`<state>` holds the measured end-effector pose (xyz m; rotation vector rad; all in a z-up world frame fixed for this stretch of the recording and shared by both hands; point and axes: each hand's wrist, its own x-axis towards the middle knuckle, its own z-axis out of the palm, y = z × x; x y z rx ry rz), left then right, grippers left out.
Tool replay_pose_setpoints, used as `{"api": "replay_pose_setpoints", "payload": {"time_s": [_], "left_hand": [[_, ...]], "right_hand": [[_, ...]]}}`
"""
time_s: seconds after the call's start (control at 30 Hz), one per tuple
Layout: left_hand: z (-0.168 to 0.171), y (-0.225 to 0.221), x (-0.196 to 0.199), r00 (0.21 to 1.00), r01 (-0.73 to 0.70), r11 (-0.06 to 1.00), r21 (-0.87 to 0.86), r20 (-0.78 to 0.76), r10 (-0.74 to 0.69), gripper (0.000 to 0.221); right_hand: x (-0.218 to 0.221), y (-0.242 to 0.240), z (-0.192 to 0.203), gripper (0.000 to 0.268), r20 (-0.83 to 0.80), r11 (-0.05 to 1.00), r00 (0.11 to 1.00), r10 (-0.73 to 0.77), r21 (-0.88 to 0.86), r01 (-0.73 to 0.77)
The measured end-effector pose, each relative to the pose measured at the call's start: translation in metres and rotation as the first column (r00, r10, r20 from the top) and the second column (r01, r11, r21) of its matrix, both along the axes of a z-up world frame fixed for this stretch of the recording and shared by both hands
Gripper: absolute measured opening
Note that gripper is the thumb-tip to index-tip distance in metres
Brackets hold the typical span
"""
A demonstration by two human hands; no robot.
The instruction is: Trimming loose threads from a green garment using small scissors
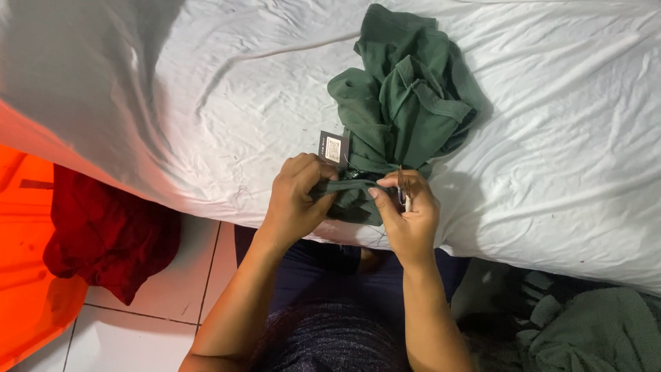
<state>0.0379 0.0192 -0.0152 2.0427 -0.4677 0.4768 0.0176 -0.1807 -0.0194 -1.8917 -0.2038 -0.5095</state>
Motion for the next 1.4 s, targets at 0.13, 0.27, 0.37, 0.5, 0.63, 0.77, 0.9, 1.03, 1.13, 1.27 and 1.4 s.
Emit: {"api": "replay_pose_setpoints", "payload": {"time_s": [0.13,0.27,0.37,0.5,0.63,0.77,0.9,1.03,1.13,1.27,1.4], "left_hand": [[-0.003,-0.01,0.004,0.999,-0.015,0.996,-0.086,0.035,0.018,0.023],[0.003,-0.013,0.004,1.0,0.001,0.985,-0.172,0.015,0.002,0.02],[0.003,-0.014,0.003,1.0,0.016,0.979,-0.205,0.01,-0.014,0.018],[-0.005,-0.014,0.003,1.0,0.018,0.965,-0.262,0.0,-0.018,0.017],[0.006,-0.021,-0.003,0.999,0.033,0.961,-0.274,0.006,-0.033,0.015],[0.01,-0.022,-0.002,0.999,0.013,0.943,-0.334,-0.031,-0.025,0.015],[0.009,-0.022,-0.004,0.997,0.028,0.918,-0.396,-0.052,-0.052,0.014],[0.023,-0.021,-0.008,0.996,0.054,0.922,-0.382,-0.048,-0.078,0.02],[0.005,-0.013,-0.01,0.994,0.049,0.988,-0.145,-0.091,-0.062,0.057],[-0.03,-0.003,-0.005,0.982,-0.174,0.983,0.066,-0.065,0.178,0.047],[-0.04,0.003,-0.002,0.835,-0.49,0.865,-0.106,-0.344,0.43,0.019]], "right_hand": [[-0.002,0.002,0.004,0.013,-0.007,1.0,1.0,0.005,0.019,-0.004],[-0.003,0.004,0.025,0.016,0.052,0.999,0.998,0.037,-0.038,-0.035],[-0.001,0.014,0.037,0.016,0.108,0.991,0.993,0.055,-0.131,-0.041],[0.004,0.019,0.031,0.007,0.118,0.999,0.993,0.031,-0.046,-0.025],[-0.005,0.015,0.011,0.013,0.06,0.989,0.998,0.023,0.147,-0.032],[-0.007,0.004,0.004,0.027,-0.045,0.865,0.999,-0.006,0.501,0.028],[-0.011,0.0,0.017,0.021,-0.061,0.961,0.993,0.101,0.265,-0.081],[-0.004,-0.003,0.001,0.019,0.039,0.996,0.999,0.019,-0.088,-0.016],[-0.007,-0.006,-0.009,0.015,-0.069,0.975,0.997,-0.041,0.215,0.055],[-0.008,-0.011,-0.013,0.013,-0.014,0.965,0.993,-0.114,0.234,0.114],[-0.009,-0.016,-0.039,0.015,-0.025,0.958,0.979,-0.204,0.202,0.205]]}}
